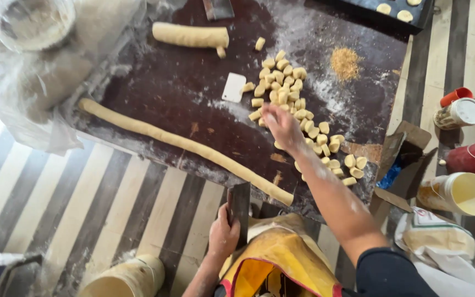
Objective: Cutting and shaping dough into uniform small pieces on a floured table.
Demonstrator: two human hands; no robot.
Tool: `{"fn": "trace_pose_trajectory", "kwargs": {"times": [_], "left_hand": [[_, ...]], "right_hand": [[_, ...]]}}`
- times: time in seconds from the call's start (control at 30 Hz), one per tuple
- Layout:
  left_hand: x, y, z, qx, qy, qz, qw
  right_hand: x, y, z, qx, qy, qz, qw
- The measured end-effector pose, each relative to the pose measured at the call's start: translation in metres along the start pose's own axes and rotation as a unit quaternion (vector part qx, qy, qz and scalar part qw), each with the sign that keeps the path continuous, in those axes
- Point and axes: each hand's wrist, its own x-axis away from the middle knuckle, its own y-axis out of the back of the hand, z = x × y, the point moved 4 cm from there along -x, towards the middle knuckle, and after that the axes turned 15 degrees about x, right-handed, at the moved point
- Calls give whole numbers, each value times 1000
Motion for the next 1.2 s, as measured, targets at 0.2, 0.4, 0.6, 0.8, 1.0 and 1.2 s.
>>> {"fn": "trace_pose_trajectory", "kwargs": {"times": [0.2,0.4,0.6,0.8,1.0,1.2], "left_hand": [[-1,-6,-13,-59,-46,53,996],[-19,-59,-65,-145,-48,159,975],[-17,-115,-91,-215,-81,202,952],[-17,-139,-90,-285,2,223,932],[-33,-155,-73,-269,-4,214,939],[-21,-125,-93,-256,-47,179,949]], "right_hand": [[157,-11,-99,59,-139,1,989],[220,-2,-103,169,-137,49,975],[225,-15,-88,229,-5,15,973],[226,-16,-100,222,-9,21,975],[229,-20,-107,257,-43,46,964],[239,-33,-162,33,-133,27,990]]}}
